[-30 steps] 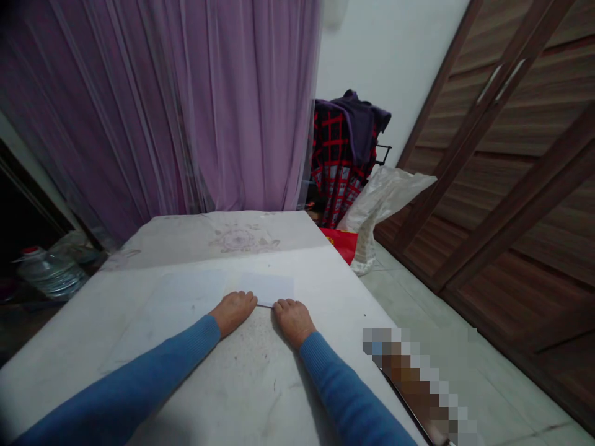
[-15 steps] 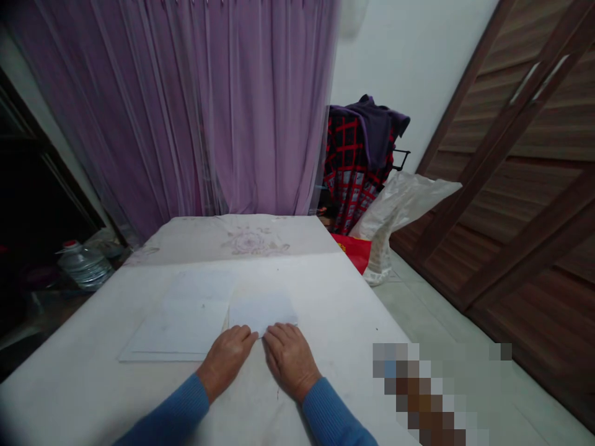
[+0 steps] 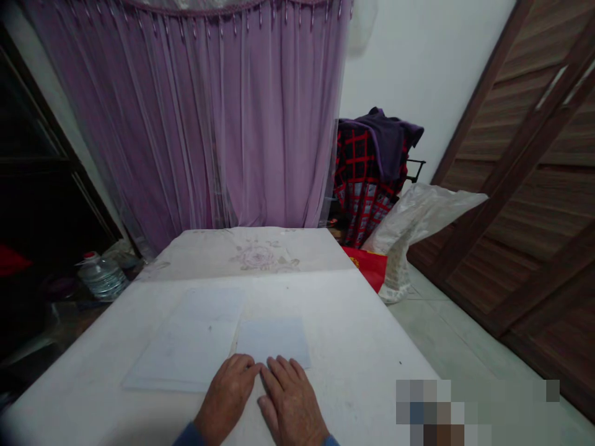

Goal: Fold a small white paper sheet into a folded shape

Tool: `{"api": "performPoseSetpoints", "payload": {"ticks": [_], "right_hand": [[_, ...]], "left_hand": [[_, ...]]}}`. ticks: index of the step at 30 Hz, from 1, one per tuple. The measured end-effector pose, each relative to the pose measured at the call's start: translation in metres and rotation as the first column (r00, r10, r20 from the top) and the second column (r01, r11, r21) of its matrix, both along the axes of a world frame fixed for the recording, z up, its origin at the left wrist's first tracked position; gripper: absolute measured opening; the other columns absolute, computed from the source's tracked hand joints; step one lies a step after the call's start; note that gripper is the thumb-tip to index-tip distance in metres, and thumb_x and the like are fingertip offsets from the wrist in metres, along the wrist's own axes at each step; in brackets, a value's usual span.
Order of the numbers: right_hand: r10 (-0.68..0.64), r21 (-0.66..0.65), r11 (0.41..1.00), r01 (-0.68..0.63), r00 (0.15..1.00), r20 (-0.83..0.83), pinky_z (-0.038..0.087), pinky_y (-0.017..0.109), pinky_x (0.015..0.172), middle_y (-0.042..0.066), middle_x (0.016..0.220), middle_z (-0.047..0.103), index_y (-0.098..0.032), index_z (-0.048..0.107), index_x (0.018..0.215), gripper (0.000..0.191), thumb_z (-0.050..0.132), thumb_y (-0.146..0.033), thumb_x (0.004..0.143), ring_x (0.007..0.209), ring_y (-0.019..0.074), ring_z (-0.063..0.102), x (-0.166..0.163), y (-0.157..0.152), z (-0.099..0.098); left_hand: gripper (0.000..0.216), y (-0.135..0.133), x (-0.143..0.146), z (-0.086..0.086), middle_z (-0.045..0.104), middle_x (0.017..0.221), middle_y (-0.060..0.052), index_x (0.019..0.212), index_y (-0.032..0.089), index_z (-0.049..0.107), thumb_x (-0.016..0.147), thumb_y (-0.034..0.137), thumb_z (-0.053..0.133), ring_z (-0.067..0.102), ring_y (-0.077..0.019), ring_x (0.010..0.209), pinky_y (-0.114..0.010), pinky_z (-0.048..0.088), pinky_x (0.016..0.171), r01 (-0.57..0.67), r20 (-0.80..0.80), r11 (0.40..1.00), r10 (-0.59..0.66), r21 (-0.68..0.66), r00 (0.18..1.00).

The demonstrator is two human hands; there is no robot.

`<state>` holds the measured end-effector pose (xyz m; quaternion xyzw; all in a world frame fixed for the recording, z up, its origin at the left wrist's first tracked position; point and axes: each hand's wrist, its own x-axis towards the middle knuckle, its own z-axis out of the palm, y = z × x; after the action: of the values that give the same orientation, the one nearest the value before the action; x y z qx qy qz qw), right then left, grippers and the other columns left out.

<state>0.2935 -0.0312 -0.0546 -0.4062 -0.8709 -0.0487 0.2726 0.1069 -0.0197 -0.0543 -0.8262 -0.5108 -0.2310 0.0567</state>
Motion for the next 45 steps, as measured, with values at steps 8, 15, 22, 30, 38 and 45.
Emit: {"api": "performPoseSetpoints", "payload": {"ticks": [8, 15, 22, 30, 38, 45], "right_hand": [[-0.06, -0.185, 0.98, 0.068, 0.997, 0.046, 0.038, 0.046, 0.108, 0.011, 0.137, 0.056, -0.016, 0.056, 0.132, 0.042, 0.049, -0.034, 0.095, 0.129, 0.0264, 0.049, -0.014, -0.014, 0.016], [-0.14, -0.22, 0.963, 0.154, 0.987, 0.077, 0.033, 0.045, 0.11, 0.014, 0.141, 0.051, -0.011, 0.054, 0.133, 0.048, 0.047, -0.039, 0.095, 0.133, 0.0278, 0.044, -0.005, -0.018, 0.015], [-0.25, -0.229, 0.932, 0.281, 0.955, 0.158, 0.03, 0.05, 0.11, 0.018, 0.144, 0.046, -0.006, 0.05, 0.135, 0.051, 0.045, -0.037, 0.096, 0.135, 0.0319, 0.04, 0.037, -0.017, 0.01], [-0.368, -0.159, 0.906, 0.393, 0.915, 0.166, 0.031, 0.053, 0.105, 0.021, 0.14, 0.05, -0.008, 0.055, 0.13, 0.049, 0.045, -0.04, 0.094, 0.13, 0.0342, 0.045, 0.04, -0.022, 0.012], [-0.409, -0.148, 0.888, 0.434, 0.896, 0.172, 0.034, 0.052, 0.103, 0.019, 0.138, 0.053, -0.009, 0.058, 0.126, 0.045, 0.045, -0.037, 0.093, 0.128, 0.0333, 0.047, 0.04, -0.021, 0.011], [-0.414, -0.123, 0.889, 0.442, 0.888, 0.201, 0.034, 0.051, 0.104, 0.019, 0.138, 0.053, -0.009, 0.057, 0.127, 0.045, 0.044, -0.036, 0.093, 0.128, 0.0326, 0.047, 0.043, -0.02, 0.007]], "left_hand": [[0.027, -0.02, 0.006, 0.016, 0.065, 0.116, -0.009, 0.113, 0.018, 0.063, 0.09, 0.016, 0.048, 0.058, -0.0214, 0.111, -0.039, 0.048, 0.097, -0.024, -0.004, 0.995, 0.024, -0.099, 1.0], [0.045, -0.036, 0.006, -0.003, 0.051, 0.142, -0.013, 0.135, 0.012, 0.05, 0.094, 0.029, 0.041, 0.044, -0.0248, 0.134, -0.045, 0.039, 0.11, -0.068, -0.147, 0.993, 0.053, -0.1, 0.988], [0.046, -0.048, -0.002, 0.005, 0.053, 0.141, -0.013, 0.134, 0.012, 0.051, 0.097, 0.036, 0.037, 0.046, -0.0248, 0.133, -0.043, 0.039, 0.11, -0.127, -0.188, 0.986, 0.106, -0.105, 0.976], [0.043, -0.059, -0.005, 0.004, 0.056, 0.138, -0.013, 0.13, 0.015, 0.055, 0.098, 0.034, 0.035, 0.048, -0.0256, 0.131, -0.042, 0.041, 0.108, -0.212, -0.213, 0.972, 0.187, -0.104, 0.959], [0.032, -0.034, 0.002, 0.07, 0.07, 0.108, -0.012, 0.108, 0.017, 0.065, 0.095, 0.03, 0.039, 0.063, -0.0244, 0.103, -0.038, 0.049, 0.092, -0.317, -0.243, 0.911, 0.255, -0.265, 0.936], [0.068, 0.039, -0.016, 0.063, 0.02, 0.158, -0.016, 0.147, 0.017, 0.031, 0.081, 0.018, 0.05, 0.019, -0.0359, 0.144, -0.065, 0.025, 0.107, -0.524, -0.339, 0.782, 0.418, -0.338, 0.843]]}}
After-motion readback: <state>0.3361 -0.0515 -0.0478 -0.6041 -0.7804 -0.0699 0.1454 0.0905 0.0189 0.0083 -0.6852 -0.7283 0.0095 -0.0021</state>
